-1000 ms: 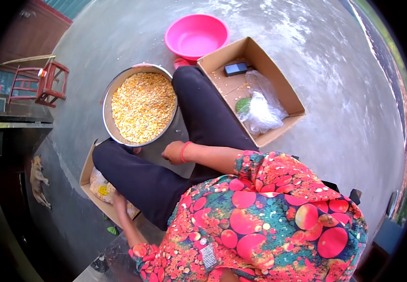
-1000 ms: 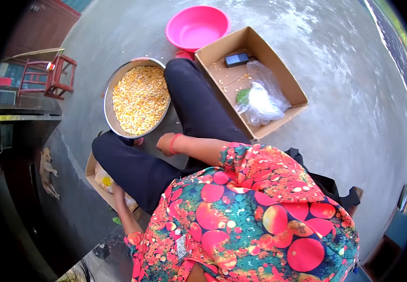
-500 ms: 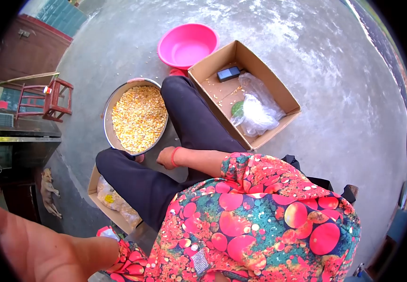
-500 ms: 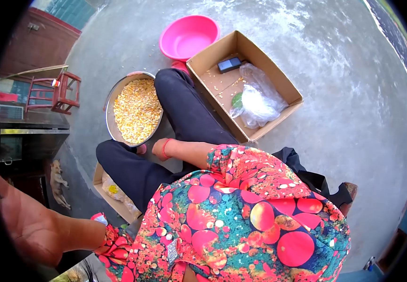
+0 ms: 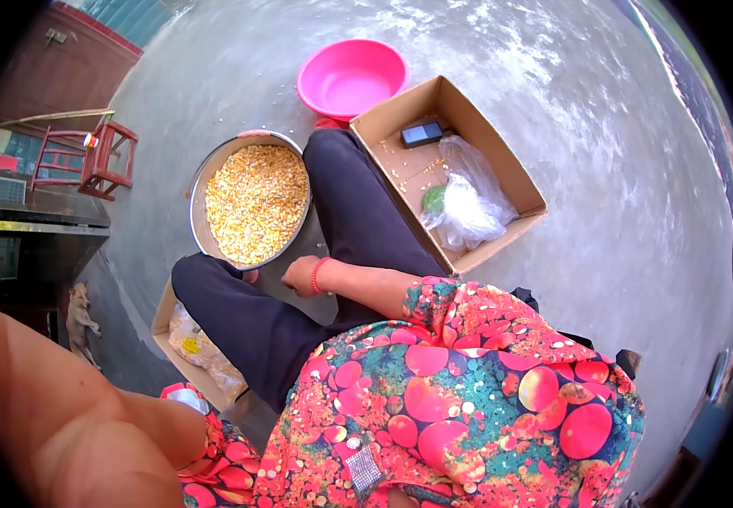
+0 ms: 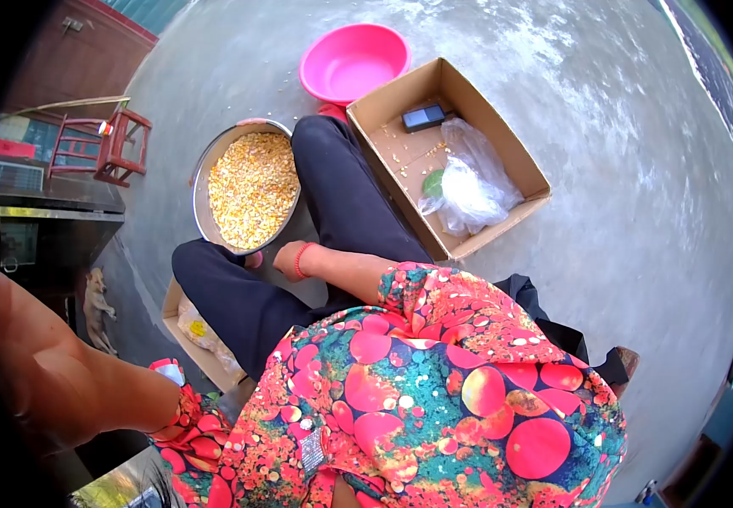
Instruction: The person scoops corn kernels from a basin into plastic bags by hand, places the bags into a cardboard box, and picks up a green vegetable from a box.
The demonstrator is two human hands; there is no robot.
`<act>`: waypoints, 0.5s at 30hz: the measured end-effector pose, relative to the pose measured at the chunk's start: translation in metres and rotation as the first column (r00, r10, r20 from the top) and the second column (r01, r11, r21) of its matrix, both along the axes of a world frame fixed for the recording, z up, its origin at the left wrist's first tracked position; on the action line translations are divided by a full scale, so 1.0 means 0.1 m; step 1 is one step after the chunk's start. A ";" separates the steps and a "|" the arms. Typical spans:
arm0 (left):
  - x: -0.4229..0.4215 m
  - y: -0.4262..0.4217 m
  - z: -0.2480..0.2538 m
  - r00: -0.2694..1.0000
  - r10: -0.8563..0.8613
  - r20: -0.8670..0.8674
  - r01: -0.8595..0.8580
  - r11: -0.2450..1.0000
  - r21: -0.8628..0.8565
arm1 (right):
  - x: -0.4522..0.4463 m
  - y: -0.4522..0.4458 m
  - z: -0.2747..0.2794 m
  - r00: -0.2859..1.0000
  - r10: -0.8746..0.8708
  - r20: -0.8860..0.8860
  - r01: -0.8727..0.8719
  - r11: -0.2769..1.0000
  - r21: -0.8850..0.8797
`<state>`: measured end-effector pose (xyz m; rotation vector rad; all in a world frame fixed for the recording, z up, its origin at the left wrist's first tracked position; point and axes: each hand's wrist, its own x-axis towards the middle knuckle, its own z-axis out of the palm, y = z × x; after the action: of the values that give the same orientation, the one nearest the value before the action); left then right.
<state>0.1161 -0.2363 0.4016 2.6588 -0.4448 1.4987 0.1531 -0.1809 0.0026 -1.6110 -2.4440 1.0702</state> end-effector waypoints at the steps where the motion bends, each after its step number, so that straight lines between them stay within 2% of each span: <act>1: -0.01 0.00 0.01 1.000 0.003 -0.004 -0.003 1.000 0.005 | -0.02 0.00 -0.01 1.000 -0.015 -0.020 0.015 1.000 0.004; 15: -0.15 0.08 -0.05 0.994 0.082 -0.067 -0.080 0.996 0.040 | 0.06 -0.06 0.13 0.997 -0.041 -0.065 0.040 0.999 -0.023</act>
<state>0.1009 -0.2284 0.3969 2.7793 -0.3680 1.4272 0.1589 -0.1864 0.0152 -1.5969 -2.3565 1.1289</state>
